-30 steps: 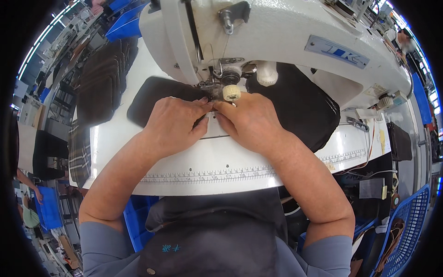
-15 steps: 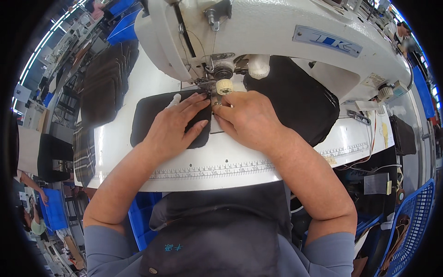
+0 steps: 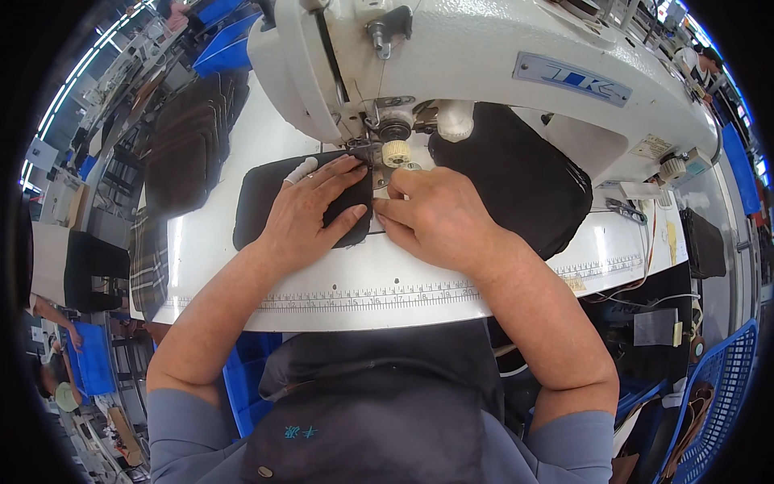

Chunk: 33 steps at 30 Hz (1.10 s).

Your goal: Operating an industrial sewing machine to stitch together fabric and leather components for bags.

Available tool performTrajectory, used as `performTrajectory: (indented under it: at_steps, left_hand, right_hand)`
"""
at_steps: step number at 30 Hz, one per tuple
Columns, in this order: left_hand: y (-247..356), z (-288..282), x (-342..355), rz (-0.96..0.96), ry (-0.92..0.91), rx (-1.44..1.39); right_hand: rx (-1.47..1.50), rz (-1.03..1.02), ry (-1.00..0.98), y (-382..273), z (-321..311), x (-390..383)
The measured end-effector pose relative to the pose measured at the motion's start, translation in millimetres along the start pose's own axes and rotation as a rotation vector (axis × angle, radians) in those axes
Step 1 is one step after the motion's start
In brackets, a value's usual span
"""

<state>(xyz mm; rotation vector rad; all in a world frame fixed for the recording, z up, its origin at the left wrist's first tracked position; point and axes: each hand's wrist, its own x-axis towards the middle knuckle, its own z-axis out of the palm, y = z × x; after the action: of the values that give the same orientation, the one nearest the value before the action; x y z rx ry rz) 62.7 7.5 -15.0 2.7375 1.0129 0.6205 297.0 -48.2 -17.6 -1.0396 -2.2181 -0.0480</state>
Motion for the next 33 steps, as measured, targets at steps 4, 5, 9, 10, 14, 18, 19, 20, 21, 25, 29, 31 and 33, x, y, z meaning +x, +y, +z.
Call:
performTrajectory:
  at_steps: [4,5,9,10,14,18,19,20,21,25,29,31,33]
  left_hand:
    - [-14.2,-3.6,-0.7,-0.042,-0.019,-0.302]
    - [-16.2,-4.8,-1.5,-0.077,-0.031,-0.443]
    - [-9.6,-11.5,-3.5,0.095,-0.087,-0.229]
    - [-6.8,-12.9,-3.9,0.097,-0.089,-0.23]
    - [-7.1,-15.7,-4.1,0.117,-0.148,-0.083]
    - [-11.4,-12.8,-3.1,0.083,-0.159,-0.126]
    - [-12.3,-13.4,-0.2,0.081,-0.158,-0.127]
    - [-13.5,-15.0,4.5,0.06,-0.179,-0.14]
    - [-15.0,-15.9,7.9,0.04,-0.201,-0.153]
    - [-21.8,-15.2,12.3,0.078,-0.17,-0.071]
    - [-28.4,-8.9,8.2,0.321,-0.053,-0.052]
    - [-25.6,-8.7,6.7,0.243,-0.086,-0.153]
    - [-24.3,-8.5,7.4,0.311,-0.063,-0.092]
  right_hand:
    - [0.019,-0.044,-0.018,-3.3,-2.3,2.1]
    - [0.029,-0.034,-0.052,-5.0,-3.2,1.8]
    - [0.056,-0.043,-0.157,-7.5,-8.1,0.9]
    - [0.056,-0.041,-0.157,-8.4,-8.3,0.1]
    - [0.061,-0.025,-0.167,-11.7,-9.1,-1.3]
    - [0.052,-0.015,-0.192,-12.1,-9.3,2.0]
    - [0.052,-0.017,-0.194,-10.8,-8.9,2.6]
    - [0.037,-0.003,-0.201,-9.2,-8.3,2.7]
    - [0.022,0.011,-0.207,-7.7,-7.6,3.1]
    - [-0.006,0.004,-0.151,-6.8,-5.4,5.5]
    - [-0.071,-0.014,-0.142,-7.8,-3.5,4.7]
    - [-0.072,-0.021,-0.125,-6.5,-3.1,3.5]
    - [-0.081,-0.05,-0.119,-3.6,-3.6,1.5]
